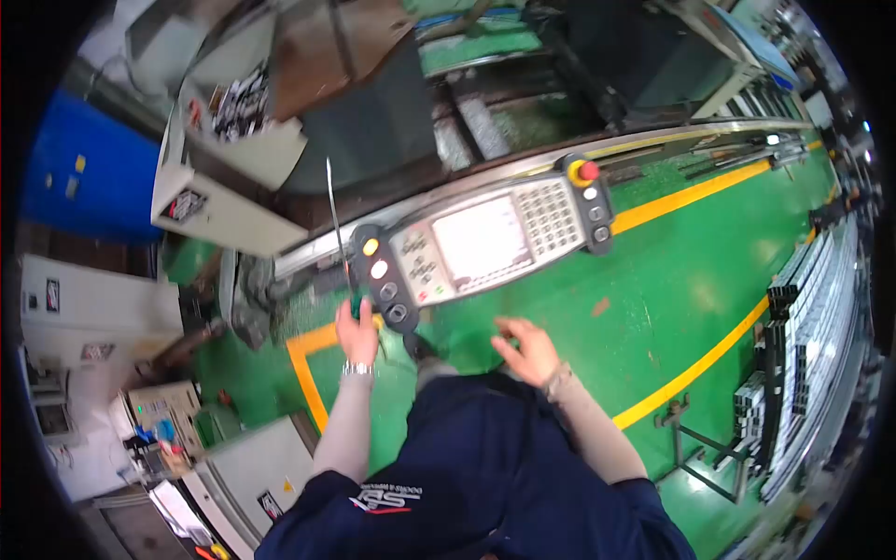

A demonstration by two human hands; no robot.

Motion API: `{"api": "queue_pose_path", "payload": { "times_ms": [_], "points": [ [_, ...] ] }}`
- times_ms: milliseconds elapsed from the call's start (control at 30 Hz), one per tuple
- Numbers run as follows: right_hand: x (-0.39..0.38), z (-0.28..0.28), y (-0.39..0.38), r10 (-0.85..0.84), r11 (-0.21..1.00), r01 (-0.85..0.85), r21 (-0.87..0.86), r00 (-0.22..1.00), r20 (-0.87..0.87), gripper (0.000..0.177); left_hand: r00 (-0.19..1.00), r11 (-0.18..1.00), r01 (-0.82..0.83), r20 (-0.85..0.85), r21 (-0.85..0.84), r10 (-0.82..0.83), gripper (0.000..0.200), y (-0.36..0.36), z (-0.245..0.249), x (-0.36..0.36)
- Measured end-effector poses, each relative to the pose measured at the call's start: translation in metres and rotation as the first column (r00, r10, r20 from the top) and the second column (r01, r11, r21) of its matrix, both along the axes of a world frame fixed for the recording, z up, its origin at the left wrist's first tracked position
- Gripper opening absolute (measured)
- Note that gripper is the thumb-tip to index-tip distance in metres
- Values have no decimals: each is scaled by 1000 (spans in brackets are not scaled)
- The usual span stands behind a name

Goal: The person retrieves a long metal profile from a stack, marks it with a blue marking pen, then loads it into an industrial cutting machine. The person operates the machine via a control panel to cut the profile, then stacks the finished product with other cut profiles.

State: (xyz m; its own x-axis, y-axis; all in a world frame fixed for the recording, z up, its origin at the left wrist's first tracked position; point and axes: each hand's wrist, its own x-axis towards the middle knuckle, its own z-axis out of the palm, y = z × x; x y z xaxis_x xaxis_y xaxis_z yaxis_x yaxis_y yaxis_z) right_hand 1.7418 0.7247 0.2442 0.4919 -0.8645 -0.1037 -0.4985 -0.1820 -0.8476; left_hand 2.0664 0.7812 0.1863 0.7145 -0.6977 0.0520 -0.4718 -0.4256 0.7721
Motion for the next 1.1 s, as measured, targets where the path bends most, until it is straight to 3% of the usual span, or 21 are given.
{"api": "queue_pose_path", "payload": {
  "times_ms": [100,167,233,300,333,400,467,567,600,700,800,833,867,933,1033,1067,1100],
  "points": [
    [-96,-26,10,-167,985,169,39,985,-52,37,973,998,-64,221,1,62,38,14,-48,-22],
    [-154,-36,22,-308,948,312,61,949,-66,36,903,956,-224,329,-190,277,48,-1,-13,-67],
    [-199,-37,28,-452,880,464,104,884,-120,33,938,953,42,341,-301,66,55,-36,72,-126],
    [-231,-38,27,-513,838,528,137,849,-128,28,976,865,218,102,-453,-192,59,-80,96,-159],
    [-242,-39,25,-546,814,560,154,828,-125,26,958,831,203,-70,-518,-278,56,-109,100,-172],
    [-261,-41,14,-491,868,496,-2,859,-147,24,880,734,220,-193,-643,-433,53,-184,124,-195],
    [-275,-42,2,-521,852,510,-120,848,-93,21,826,705,203,-267,-680,-496,50,-265,131,-198],
    [-283,-26,-9,-673,738,674,21,738,-55,21,680,763,151,-494,-628,-541,63,-385,172,-203],
    [-293,-35,-8,-682,723,690,39,721,-122,25,623,742,122,-531,-659,-574,52,-432,181,-197],
    [-311,-71,11,-806,543,832,114,554,-207,30,598,791,-38,-648,-611,-472,49,-568,201,-185],
    [-334,-115,60,-779,344,928,141,366,-510,39,449,803,-31,-726,-595,-520,73,-703,200,-146],
    [-332,-126,82,-781,241,954,178,299,-549,39,406,809,-47,-751,-586,-521,84,-749,200,-141],
    [-333,-129,97,-764,163,965,207,256,-592,40,375,829,-176,-815,-530,-442,84,-798,195,-139],
    [-324,-120,115,-643,-82,965,251,141,-753,37,289,829,-135,-822,-543,-492,80,-896,154,-115],
    [-314,-102,121,-537,-187,952,244,110,-837,33,356,721,-72,-693,-690,-627,76,-961,143,-113],
    [-313,-100,118,-571,-250,931,267,81,-817,34,362,674,-45,-641,-737,-677,78,-983,138,-109],
    [-310,-98,115,-610,-312,903,295,48,-791,35,581,578,171,-392,-798,-713,85,-1032,110,-86]
  ]
}}
